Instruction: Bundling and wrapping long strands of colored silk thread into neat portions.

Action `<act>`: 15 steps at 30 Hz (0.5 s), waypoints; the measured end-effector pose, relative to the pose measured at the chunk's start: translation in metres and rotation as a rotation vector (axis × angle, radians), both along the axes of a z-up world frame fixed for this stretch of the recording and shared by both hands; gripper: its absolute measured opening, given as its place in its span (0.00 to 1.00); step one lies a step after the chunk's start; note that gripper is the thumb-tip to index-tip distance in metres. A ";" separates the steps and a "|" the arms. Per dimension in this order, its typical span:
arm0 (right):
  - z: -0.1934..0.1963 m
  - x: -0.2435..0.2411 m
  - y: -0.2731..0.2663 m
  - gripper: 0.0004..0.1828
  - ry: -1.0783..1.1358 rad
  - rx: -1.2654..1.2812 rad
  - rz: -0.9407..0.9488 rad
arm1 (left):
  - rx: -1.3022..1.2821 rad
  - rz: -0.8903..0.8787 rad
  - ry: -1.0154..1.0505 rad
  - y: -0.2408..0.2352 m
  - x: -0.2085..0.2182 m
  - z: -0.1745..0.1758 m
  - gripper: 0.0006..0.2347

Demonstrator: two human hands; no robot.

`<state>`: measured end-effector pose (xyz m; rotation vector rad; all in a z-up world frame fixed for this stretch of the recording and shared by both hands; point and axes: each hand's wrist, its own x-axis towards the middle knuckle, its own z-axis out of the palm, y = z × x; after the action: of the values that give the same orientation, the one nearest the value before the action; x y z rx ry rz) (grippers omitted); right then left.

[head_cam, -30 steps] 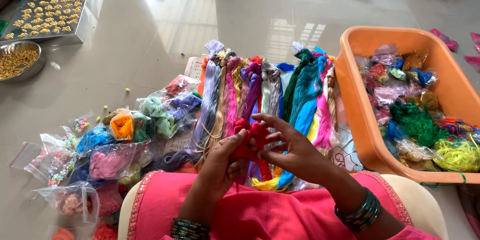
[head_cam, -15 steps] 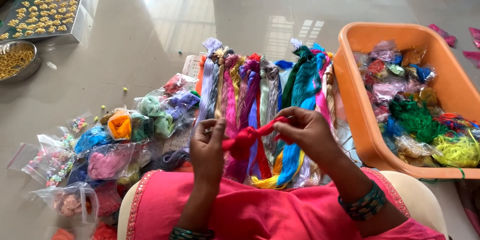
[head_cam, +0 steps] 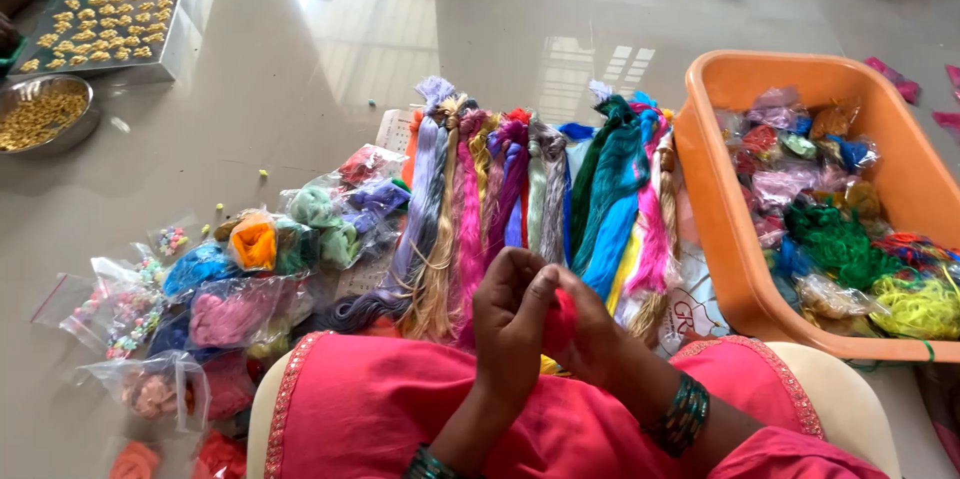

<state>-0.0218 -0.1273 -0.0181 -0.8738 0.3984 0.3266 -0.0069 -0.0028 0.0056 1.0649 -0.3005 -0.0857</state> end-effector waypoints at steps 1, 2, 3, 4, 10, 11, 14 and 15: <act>0.008 -0.005 0.001 0.26 -0.013 0.078 -0.026 | -0.092 -0.059 0.027 -0.001 -0.004 0.003 0.03; 0.012 -0.003 0.001 0.26 -0.012 0.077 -0.020 | -0.092 -0.054 0.027 -0.001 -0.006 0.007 0.03; 0.016 -0.001 0.002 0.26 -0.022 0.073 -0.016 | 0.053 0.001 -0.046 0.000 -0.007 0.012 0.02; 0.020 0.001 0.002 0.27 -0.032 0.068 -0.011 | 0.198 0.056 -0.119 0.001 -0.009 0.017 0.04; -0.015 0.019 -0.025 0.25 0.065 0.104 -0.054 | 0.803 0.012 -0.596 0.003 -0.032 0.044 0.16; -0.001 0.018 -0.030 0.25 0.063 0.104 -0.057 | 0.802 0.010 -0.599 0.009 -0.032 0.054 0.16; 0.048 0.009 -0.052 0.20 0.001 -0.102 -0.203 | 0.874 0.105 -0.795 0.039 -0.024 0.073 0.23; 0.071 0.003 -0.065 0.17 -0.006 -0.179 -0.227 | 0.876 0.163 -0.677 0.056 -0.017 0.073 0.20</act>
<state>-0.0189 -0.1924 0.0526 -0.9934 0.5218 0.0790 -0.0236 0.0530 0.0789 1.9765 -0.8283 0.3298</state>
